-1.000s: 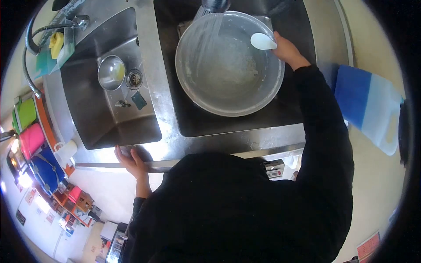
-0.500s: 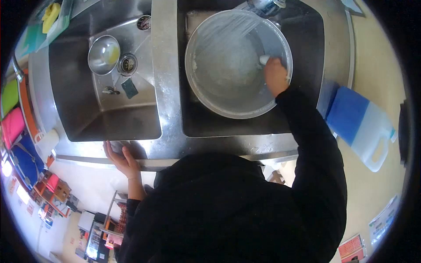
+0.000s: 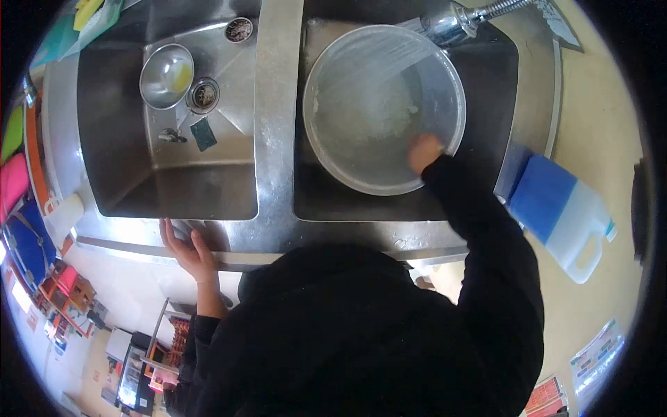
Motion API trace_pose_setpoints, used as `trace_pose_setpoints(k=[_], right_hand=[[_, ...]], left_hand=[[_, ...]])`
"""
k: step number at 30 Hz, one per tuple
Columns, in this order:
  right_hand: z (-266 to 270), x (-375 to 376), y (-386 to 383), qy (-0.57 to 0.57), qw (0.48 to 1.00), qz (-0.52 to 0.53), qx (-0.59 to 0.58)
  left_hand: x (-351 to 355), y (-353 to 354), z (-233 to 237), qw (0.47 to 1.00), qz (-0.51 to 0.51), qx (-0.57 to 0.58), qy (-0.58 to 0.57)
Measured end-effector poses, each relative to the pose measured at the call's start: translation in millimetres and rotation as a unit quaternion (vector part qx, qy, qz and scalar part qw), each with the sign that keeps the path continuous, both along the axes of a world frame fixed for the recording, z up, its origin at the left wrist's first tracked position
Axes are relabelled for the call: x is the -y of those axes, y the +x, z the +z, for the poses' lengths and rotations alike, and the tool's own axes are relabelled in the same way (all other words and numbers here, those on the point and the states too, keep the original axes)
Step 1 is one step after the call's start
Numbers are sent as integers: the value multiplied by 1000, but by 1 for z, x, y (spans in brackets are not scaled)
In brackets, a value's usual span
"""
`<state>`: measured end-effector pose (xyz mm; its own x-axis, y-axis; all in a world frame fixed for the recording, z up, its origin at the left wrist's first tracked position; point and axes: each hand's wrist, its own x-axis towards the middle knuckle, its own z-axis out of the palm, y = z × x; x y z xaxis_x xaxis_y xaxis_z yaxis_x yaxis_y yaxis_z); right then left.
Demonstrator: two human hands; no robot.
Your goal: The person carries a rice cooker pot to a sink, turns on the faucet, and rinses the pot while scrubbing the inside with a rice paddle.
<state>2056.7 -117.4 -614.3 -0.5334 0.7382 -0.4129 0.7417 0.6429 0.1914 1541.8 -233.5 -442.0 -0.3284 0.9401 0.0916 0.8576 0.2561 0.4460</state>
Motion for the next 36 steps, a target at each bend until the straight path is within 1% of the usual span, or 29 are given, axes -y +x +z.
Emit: trace_pose_setpoints(k=[2, 3, 4, 5, 7, 8, 9, 12, 14, 19, 20, 21, 23, 24, 27, 28, 29, 30, 32, 34, 35, 36], right_hand=[[19, -16, -38, -190, 981, -41, 26], [34, -22, -53, -287, 955, -65, 38], [42, -39, -51, -165, 984, -67, -4], [43, -58, -47, -39, 996, -68, -44], [40, -76, -33, 17, 967, -242, -77], [42, -83, -23, 50, 940, -325, -94], [21, -56, -4, 44, 979, -199, -16], [5, -45, -14, -112, 982, -146, 35], [0, -22, -14, -146, 979, -132, 56], [11, -3, 10, 3, 990, -125, 67], [11, 3, 9, 8, 988, -135, 68], [34, -4, -11, -6, 981, -184, 60], [90, -49, -41, -8, 953, -301, 18], [106, -68, -46, 0, 943, -333, -1], [98, -79, -29, 44, 938, -344, 5], [66, -60, -22, 2, 949, -302, 95], [21, -37, -18, -40, 949, -256, 182], [-2, -16, -21, -117, 969, -173, 131], [-11, -12, -39, -199, 971, -106, 77], [15, -46, -54, -215, 962, -148, 83], [34, -66, -53, -129, 961, -239, 44], [48, -80, -48, -37, 945, -325, 6]], left_hand=[[-1, 1, -2, 1000, 5, 1, 3], [0, 0, -1, 1000, 3, 1, 1], [0, 0, 0, 1000, 0, -1, -2], [0, 0, 0, 1000, -3, -1, -5], [3, 1, 1, 1000, -4, -1, -9], [4, 0, 1, 1000, -5, 0, -7], [1, -1, -1, 1000, -5, 1, -3], [0, 1, 1, 1000, 4, 13, 3], [1, -2, 2, 1000, -2, 4, -7], [-1, 0, 2, 1000, 1, 16, -6], [0, -1, 2, 1000, 0, 14, -6], [1, -2, 1, 1000, 0, 11, -7], [1, -3, 0, 1000, 5, 8, -15], [2, -2, 1, 1000, 6, 8, -20], [2, -2, 1, 1000, -4, 5, -9], [2, 1, 1, 1000, 1, 4, -2], [4, 2, 1, 1000, 7, 1, 6], [3, 0, 1, 1000, 13, -6, 13], [5, -3, -3, 999, 13, -12, 30], [8, -5, -4, 999, 13, -15, 40], [8, -5, -5, 999, 14, -15, 42], [9, -4, -5, 999, 15, -14, 47]])
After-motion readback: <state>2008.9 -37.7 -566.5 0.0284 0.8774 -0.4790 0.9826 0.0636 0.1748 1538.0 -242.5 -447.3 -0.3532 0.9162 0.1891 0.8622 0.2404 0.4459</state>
